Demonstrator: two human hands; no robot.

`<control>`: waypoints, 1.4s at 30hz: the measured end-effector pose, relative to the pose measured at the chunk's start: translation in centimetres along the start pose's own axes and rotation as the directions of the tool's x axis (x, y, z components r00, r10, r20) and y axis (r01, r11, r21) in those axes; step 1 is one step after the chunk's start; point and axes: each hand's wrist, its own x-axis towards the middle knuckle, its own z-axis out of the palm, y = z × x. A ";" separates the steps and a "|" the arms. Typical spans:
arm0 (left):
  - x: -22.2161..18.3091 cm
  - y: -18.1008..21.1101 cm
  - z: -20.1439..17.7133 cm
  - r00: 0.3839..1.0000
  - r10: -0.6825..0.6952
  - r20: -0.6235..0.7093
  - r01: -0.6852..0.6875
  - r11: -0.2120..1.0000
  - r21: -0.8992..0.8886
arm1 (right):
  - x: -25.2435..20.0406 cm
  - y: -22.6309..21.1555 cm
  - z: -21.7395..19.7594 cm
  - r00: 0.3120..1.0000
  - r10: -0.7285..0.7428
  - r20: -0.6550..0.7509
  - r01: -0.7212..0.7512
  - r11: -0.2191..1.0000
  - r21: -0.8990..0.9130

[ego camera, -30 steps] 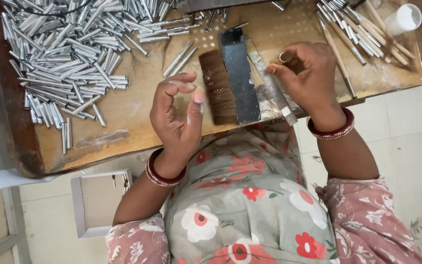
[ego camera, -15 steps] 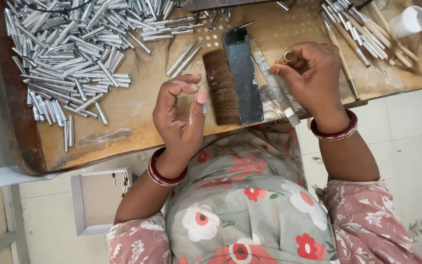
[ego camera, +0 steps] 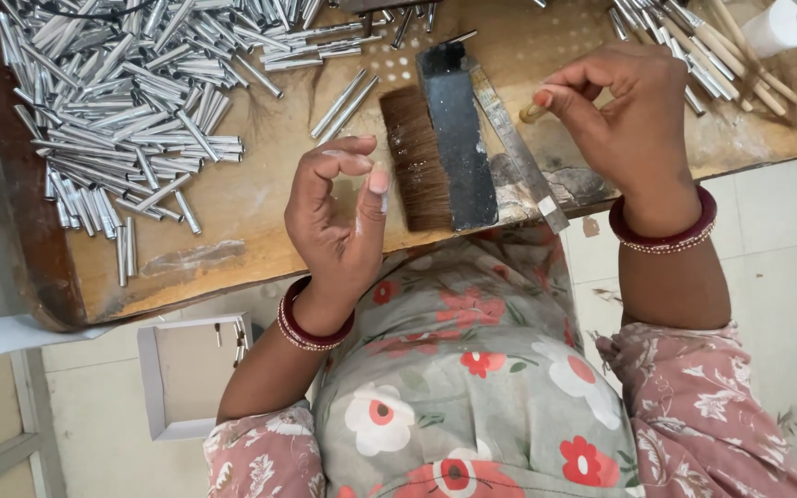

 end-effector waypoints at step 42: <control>-1.9 5.4 1.4 0.989 -0.002 0.147 -0.008 0.998 0.066 | -5.6 -10.9 -1.0 0.992 -0.059 -0.108 0.052 0.997 -0.065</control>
